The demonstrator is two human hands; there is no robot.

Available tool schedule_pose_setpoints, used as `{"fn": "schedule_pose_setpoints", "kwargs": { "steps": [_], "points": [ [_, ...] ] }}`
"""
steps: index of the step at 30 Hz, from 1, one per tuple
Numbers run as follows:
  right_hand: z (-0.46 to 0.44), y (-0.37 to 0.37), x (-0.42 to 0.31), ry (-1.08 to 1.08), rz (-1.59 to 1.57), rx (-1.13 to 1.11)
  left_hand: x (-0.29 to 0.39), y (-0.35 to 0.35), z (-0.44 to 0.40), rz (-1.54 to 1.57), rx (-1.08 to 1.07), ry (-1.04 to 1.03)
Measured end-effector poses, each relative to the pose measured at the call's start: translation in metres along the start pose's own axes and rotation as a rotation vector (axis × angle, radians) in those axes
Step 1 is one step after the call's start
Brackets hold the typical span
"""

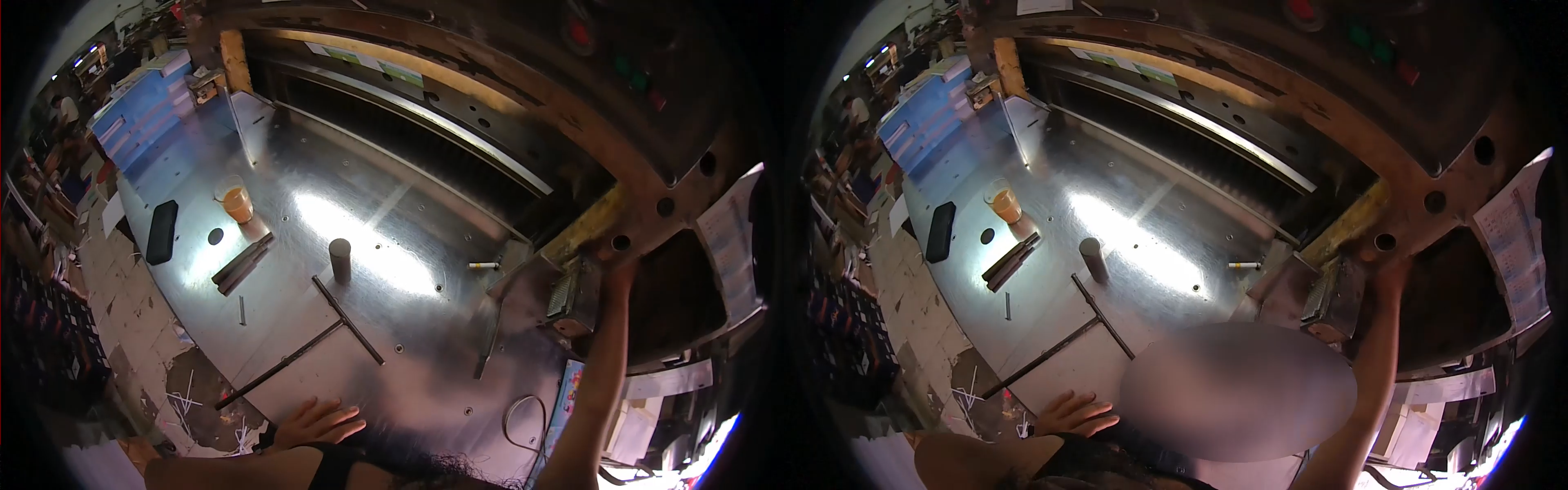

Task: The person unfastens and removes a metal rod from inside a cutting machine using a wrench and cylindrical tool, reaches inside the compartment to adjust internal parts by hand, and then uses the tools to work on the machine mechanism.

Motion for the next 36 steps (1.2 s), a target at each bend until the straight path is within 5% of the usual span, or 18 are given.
{"fn": "schedule_pose_setpoints", "kwargs": {
  "steps": [3, 7, 12, 18, 22, 27, 30, 33, 36],
  "points": [
    [-0.016, 0.027, -0.019, 0.157, -0.04, -0.332, 0.0, -0.008, 0.003, -0.039, 0.033, -0.009],
    [-0.034, 0.04, -0.003, 0.096, -0.097, -0.661, -0.003, -0.015, 0.006, -0.082, 0.061, -0.034],
    [-0.037, 0.038, 0.01, 0.083, -0.068, -0.718, -0.004, -0.02, 0.006, -0.095, 0.087, -0.039],
    [-0.021, 0.018, 0.03, 0.074, 0.161, -0.414, 0.0, -0.013, 0.003, -0.001, 0.109, 0.001],
    [0.002, -0.002, 0.054, -0.176, 0.397, -0.08, 0.006, 0.011, -0.007, 0.036, 0.093, 0.0],
    [0.02, -0.027, 0.044, -0.278, 0.128, 0.232, 0.007, 0.014, -0.008, 0.06, 0.072, 0.005],
    [0.013, -0.007, -0.001, -0.403, 0.33, 0.013, 0.01, 0.013, -0.008, 0.083, 0.067, -0.009],
    [0.019, -0.016, -0.005, -0.366, 0.271, 0.236, 0.007, 0.008, -0.008, -0.027, 0.079, -0.051],
    [0.018, -0.02, -0.005, -0.378, 0.264, 0.187, -0.005, -0.004, 0.0, -0.095, 0.011, -0.072]
  ]
}}
Point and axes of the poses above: each hand's wrist, its own z-axis away from the middle knuckle, its own y-axis out of the back of the hand, x = y × z, the point moved 2 cm from there along -z, towards the middle knuckle, and after that the axes turned 7 degrees about -x, right-handed, at the moved point
